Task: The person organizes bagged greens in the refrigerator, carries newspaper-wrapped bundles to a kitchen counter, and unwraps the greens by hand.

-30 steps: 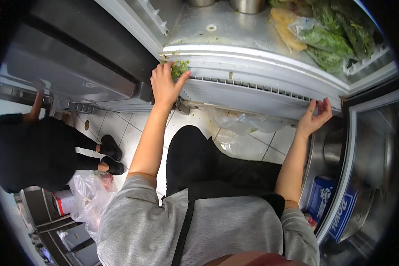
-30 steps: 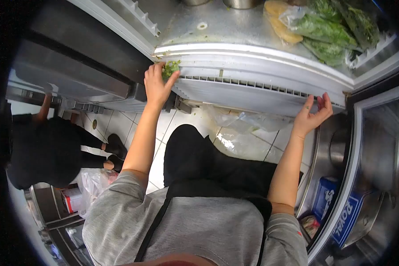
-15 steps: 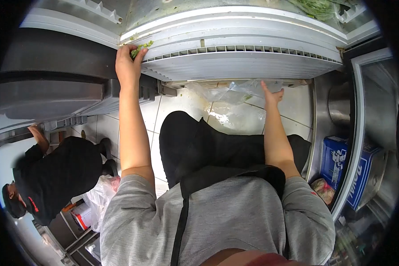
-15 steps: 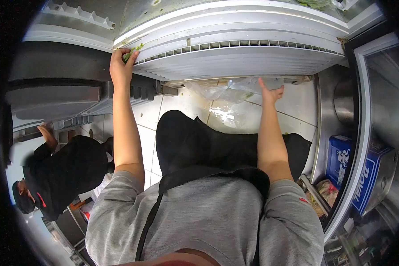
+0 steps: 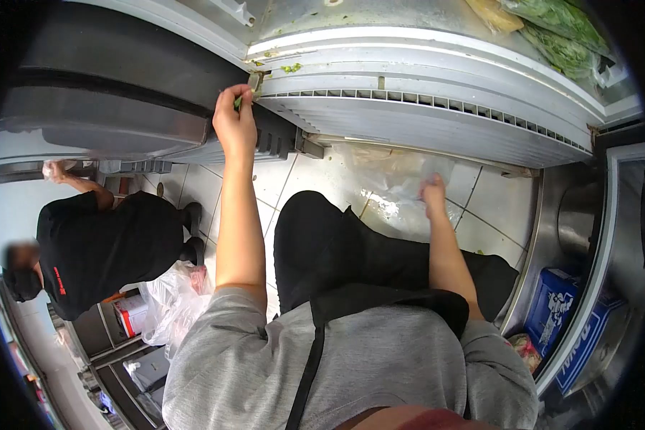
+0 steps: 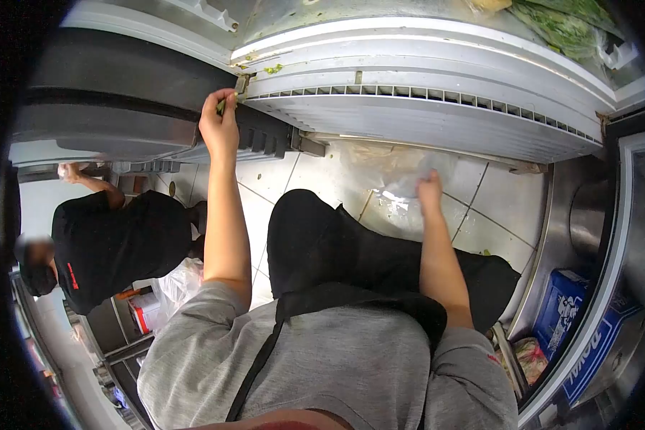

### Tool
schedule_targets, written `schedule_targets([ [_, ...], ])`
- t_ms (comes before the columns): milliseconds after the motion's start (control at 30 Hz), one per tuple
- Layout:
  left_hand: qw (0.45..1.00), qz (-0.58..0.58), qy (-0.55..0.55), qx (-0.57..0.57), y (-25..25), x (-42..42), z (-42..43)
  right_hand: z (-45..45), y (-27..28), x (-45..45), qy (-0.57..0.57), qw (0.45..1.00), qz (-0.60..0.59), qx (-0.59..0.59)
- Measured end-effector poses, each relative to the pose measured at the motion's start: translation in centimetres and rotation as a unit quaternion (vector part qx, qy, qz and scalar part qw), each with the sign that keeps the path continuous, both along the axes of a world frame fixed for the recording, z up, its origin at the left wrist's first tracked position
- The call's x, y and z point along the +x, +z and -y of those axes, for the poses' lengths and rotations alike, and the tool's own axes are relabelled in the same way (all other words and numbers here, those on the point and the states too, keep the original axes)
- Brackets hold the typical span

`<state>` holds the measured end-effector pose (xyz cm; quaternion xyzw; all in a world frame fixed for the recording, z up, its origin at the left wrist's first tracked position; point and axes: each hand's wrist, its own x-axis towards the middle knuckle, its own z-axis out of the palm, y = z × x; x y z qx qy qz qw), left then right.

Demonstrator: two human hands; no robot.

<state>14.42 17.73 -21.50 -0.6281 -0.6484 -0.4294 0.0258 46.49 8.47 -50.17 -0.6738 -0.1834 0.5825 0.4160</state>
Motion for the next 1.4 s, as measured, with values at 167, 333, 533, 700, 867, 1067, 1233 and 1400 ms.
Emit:
schedule_targets([
  [167,0.997,0.080,-0.001,0.013,-1.7,-1.8,2.6,0.2,10.7,-7.0,0.131,0.895,0.161,0.395],
  [333,0.978,0.207,-0.035,-0.022,-3.0,-1.0,3.1,-0.7,22.6,-6.6,0.227,0.802,0.290,0.471],
  [533,0.994,0.105,-0.032,-0.007,-0.7,-1.9,3.4,-5.5,28.8,-3.3,0.158,0.678,0.584,0.418],
  [700,0.992,0.117,-0.026,-0.043,0.9,-2.0,4.9,-11.0,28.7,-10.9,0.343,0.645,0.522,0.440],
  [867,0.984,0.135,-0.020,-0.111,2.3,-2.1,6.1,-13.3,29.9,-20.9,0.452,0.631,0.321,0.543],
  [1067,0.975,0.137,-0.007,-0.175,7.8,-1.4,9.5,-15.4,33.9,-13.5,0.200,0.697,0.543,0.423],
  [1233,0.962,0.147,0.017,-0.230,11.6,-2.5,11.9,-17.3,34.6,-14.7,0.288,0.704,0.570,0.311],
  [1400,0.945,0.161,0.042,-0.281,14.4,-3.1,14.6,-18.9,34.3,-20.3,0.375,0.707,0.451,0.395],
])
